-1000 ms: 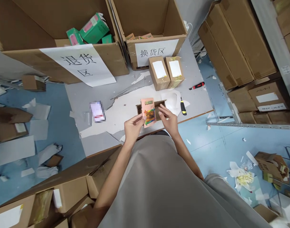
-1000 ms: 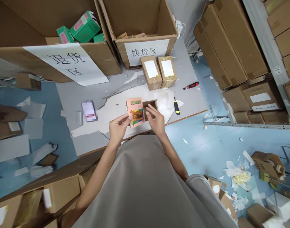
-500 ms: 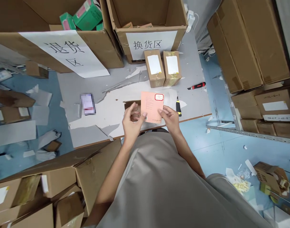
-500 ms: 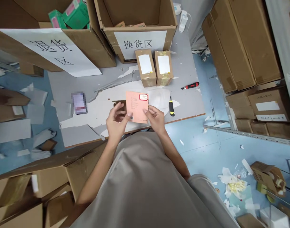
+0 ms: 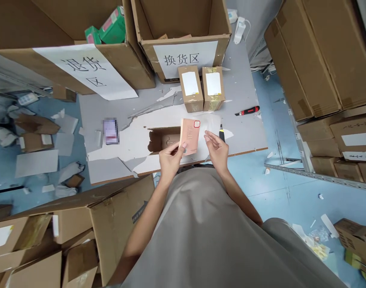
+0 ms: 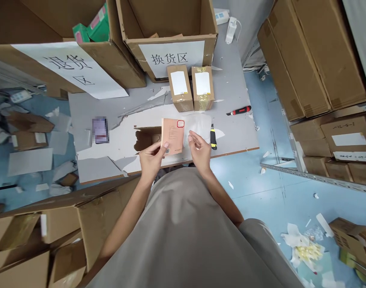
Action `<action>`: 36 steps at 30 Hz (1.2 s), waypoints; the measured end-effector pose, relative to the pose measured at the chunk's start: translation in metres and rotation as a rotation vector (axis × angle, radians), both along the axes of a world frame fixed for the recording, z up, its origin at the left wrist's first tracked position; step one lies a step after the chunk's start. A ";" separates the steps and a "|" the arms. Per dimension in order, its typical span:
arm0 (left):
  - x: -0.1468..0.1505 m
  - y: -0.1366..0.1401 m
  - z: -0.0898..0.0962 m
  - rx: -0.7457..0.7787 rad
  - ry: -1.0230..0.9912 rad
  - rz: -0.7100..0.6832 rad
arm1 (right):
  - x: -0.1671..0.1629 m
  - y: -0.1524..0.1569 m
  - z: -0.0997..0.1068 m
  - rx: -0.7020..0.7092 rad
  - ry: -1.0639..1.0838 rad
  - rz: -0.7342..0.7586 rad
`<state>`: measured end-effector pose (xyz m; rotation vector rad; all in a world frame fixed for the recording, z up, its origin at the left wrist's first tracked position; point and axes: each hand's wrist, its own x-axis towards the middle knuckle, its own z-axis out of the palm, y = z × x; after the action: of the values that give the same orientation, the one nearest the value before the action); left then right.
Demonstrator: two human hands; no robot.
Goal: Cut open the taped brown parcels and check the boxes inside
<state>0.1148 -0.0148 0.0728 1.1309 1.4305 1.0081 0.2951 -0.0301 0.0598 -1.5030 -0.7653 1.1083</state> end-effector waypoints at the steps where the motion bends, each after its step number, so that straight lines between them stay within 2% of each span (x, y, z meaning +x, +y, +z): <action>1: 0.005 -0.003 0.000 0.048 0.032 -0.017 | -0.004 -0.003 0.001 0.005 0.003 0.027; 5: 0.023 -0.014 -0.002 0.237 0.154 -0.155 | -0.015 -0.008 0.005 -0.007 0.055 0.141; 8: 0.028 -0.016 -0.007 0.267 0.183 -0.259 | -0.007 -0.004 0.003 -0.021 0.045 0.132; 10: 0.024 -0.011 -0.009 0.243 0.150 -0.246 | 0.006 0.001 0.002 -0.022 0.076 0.152; 13: 0.009 0.003 -0.010 0.144 0.046 -0.125 | 0.025 0.004 0.003 -0.014 0.175 0.254; 17: -0.008 0.017 -0.007 -0.058 -0.163 -0.166 | 0.036 0.003 0.009 -0.043 0.260 0.352; 20: -0.011 0.019 -0.004 -0.072 -0.190 -0.154 | 0.036 0.004 0.012 -0.028 0.237 0.373; 24: -0.011 0.018 0.000 0.009 -0.147 -0.124 | 0.036 0.010 0.014 0.047 0.117 0.373; 29: -0.014 0.018 0.006 0.244 -0.043 -0.126 | 0.038 0.013 0.017 0.201 -0.078 0.372; 32: -0.017 0.018 0.008 0.339 0.028 -0.147 | 0.039 0.012 0.017 0.228 -0.076 0.372; 36: -0.016 0.017 0.007 0.359 0.001 -0.138 | 0.040 0.010 0.015 0.270 -0.060 0.370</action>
<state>0.0984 0.0019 0.0799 1.4678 1.1809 1.1948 0.3352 -0.0200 0.0745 -1.1987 -1.2193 1.1774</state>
